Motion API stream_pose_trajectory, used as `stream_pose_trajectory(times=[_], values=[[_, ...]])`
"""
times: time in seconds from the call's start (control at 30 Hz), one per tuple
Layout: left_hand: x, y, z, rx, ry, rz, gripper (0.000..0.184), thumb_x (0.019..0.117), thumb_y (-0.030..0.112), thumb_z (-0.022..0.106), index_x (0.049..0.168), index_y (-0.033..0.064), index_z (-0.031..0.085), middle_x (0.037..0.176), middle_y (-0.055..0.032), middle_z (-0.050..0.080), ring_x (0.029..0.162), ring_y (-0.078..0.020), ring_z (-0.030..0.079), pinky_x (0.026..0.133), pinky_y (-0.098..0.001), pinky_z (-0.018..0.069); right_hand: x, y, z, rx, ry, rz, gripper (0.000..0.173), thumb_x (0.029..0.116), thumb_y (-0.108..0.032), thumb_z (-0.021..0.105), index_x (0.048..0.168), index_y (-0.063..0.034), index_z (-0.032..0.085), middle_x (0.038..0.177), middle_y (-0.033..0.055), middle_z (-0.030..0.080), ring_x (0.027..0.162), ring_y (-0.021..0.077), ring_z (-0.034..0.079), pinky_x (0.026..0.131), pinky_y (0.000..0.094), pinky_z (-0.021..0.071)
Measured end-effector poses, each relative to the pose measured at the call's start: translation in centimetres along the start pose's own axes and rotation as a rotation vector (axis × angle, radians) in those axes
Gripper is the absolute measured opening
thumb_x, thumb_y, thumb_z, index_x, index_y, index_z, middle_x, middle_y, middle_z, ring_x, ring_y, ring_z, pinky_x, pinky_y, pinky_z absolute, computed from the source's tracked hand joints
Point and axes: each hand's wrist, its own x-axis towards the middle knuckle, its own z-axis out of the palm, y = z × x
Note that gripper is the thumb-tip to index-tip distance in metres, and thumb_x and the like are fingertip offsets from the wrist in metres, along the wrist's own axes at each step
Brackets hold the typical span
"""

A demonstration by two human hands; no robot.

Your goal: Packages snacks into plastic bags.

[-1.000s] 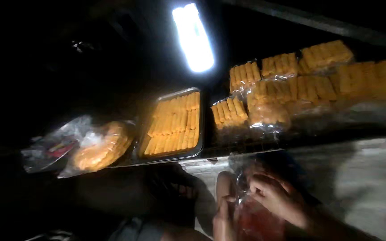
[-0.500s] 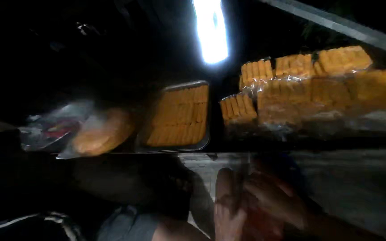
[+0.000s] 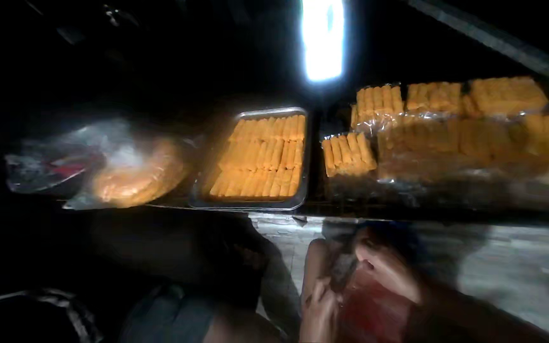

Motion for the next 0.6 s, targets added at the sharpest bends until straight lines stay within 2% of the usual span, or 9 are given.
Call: stream_pose_trajectory(times=[0.07,0.17,0.23,0.33,0.4,0.43,0.47,0.53,0.6], values=[[-0.2,-0.9,0.3,-0.061,0.023,0.050,0.008,0.0869,-0.005,0.064,0.085,-0.0036,0.072,0.116,-0.0212,0.069,0.102,-0.0236,0.071,0.088,-0.0335,0.0594,0.7,0.5,-0.4,0.012,-0.058,-0.015,0.015,0.0923,-0.009,0.066,0.103,0.0008,0.069,0.104,0.0201,0.070,0.099,0.0361,0.068,0.088,0.0552,0.0556],[-0.1,-2.7,1.7,-0.037,0.022,-0.031,0.015,0.0868,-0.002,0.069,0.097,0.0026,0.079,0.120,-0.0173,0.071,0.110,-0.0268,0.070,0.095,-0.0402,0.0582,1.7,0.1,-2.3,0.056,-0.205,-0.061,0.021,0.0937,-0.017,0.069,0.104,0.0020,0.069,0.099,0.0217,0.070,0.093,0.0380,0.068,0.086,0.0593,0.0540],[0.3,-4.3,2.9,-0.006,-0.010,-0.085,0.021,0.0869,-0.001,0.070,0.105,0.0040,0.079,0.122,-0.0161,0.071,0.112,-0.0302,0.070,0.095,-0.0477,0.0582,2.7,-0.7,-4.4,0.151,-0.217,-0.210,0.026,0.0948,-0.024,0.071,0.101,0.0018,0.069,0.092,0.0192,0.069,0.086,0.0327,0.068,0.081,0.0531,0.0550],[1.1,-5.6,4.6,-0.092,-0.035,-0.127,0.023,0.0944,0.006,0.065,0.114,0.0048,0.077,0.122,-0.0119,0.072,0.114,-0.0248,0.070,0.098,-0.0436,0.0572,5.2,-3.9,-8.3,0.177,-0.098,-0.427,0.021,0.0957,-0.022,0.070,0.097,-0.0005,0.071,0.086,0.0133,0.070,0.080,0.0225,0.068,0.075,0.0387,0.0572],[1.9,-5.7,5.6,-0.160,-0.049,-0.132,0.025,0.0961,0.010,0.064,0.118,0.0073,0.076,0.123,-0.0114,0.071,0.116,-0.0242,0.067,0.102,-0.0422,0.0542,7.7,-6.3,-10.9,0.111,-0.020,-0.512,0.018,0.0965,-0.017,0.066,0.095,-0.0003,0.070,0.085,0.0127,0.069,0.079,0.0219,0.067,0.074,0.0382,0.0563],[2.3,-5.9,5.8,-0.172,-0.055,-0.142,0.026,0.0967,0.012,0.064,0.120,0.0102,0.075,0.124,-0.0092,0.070,0.117,-0.0228,0.066,0.104,-0.0414,0.0533,9.1,-7.7,-12.2,0.053,-0.006,-0.506,0.017,0.0974,-0.015,0.065,0.097,0.0001,0.071,0.087,0.0136,0.069,0.082,0.0238,0.068,0.077,0.0406,0.0564],[2.3,-5.5,6.0,-0.187,-0.034,-0.172,0.025,0.0947,0.006,0.064,0.117,0.0052,0.076,0.120,-0.0137,0.072,0.112,-0.0267,0.069,0.100,-0.0435,0.0550,10.8,-8.7,-13.0,-0.001,0.029,-0.516,0.016,0.0974,-0.013,0.064,0.097,0.0008,0.071,0.088,0.0146,0.070,0.084,0.0257,0.068,0.079,0.0419,0.0563],[2.3,-5.0,5.8,-0.214,-0.033,-0.253,0.024,0.0944,0.001,0.061,0.114,-0.0001,0.075,0.118,-0.0173,0.072,0.110,-0.0283,0.069,0.098,-0.0436,0.0557,14.6,-9.9,-13.9,-0.120,0.085,-0.509,0.013,0.0967,-0.007,0.064,0.098,0.0019,0.072,0.096,0.0163,0.072,0.095,0.0298,0.069,0.087,0.0446,0.0553],[2.1,-5.5,6.0,-0.134,-0.017,-0.185,0.022,0.0935,0.003,0.063,0.110,0.0018,0.077,0.117,-0.0150,0.073,0.111,-0.0263,0.070,0.098,-0.0426,0.0558,18.5,-10.9,-14.5,-0.269,0.047,-0.440,0.018,0.0946,0.001,0.063,0.110,0.0008,0.073,0.116,0.0174,0.069,0.117,0.0345,0.062,0.100,0.0482,0.0508]])
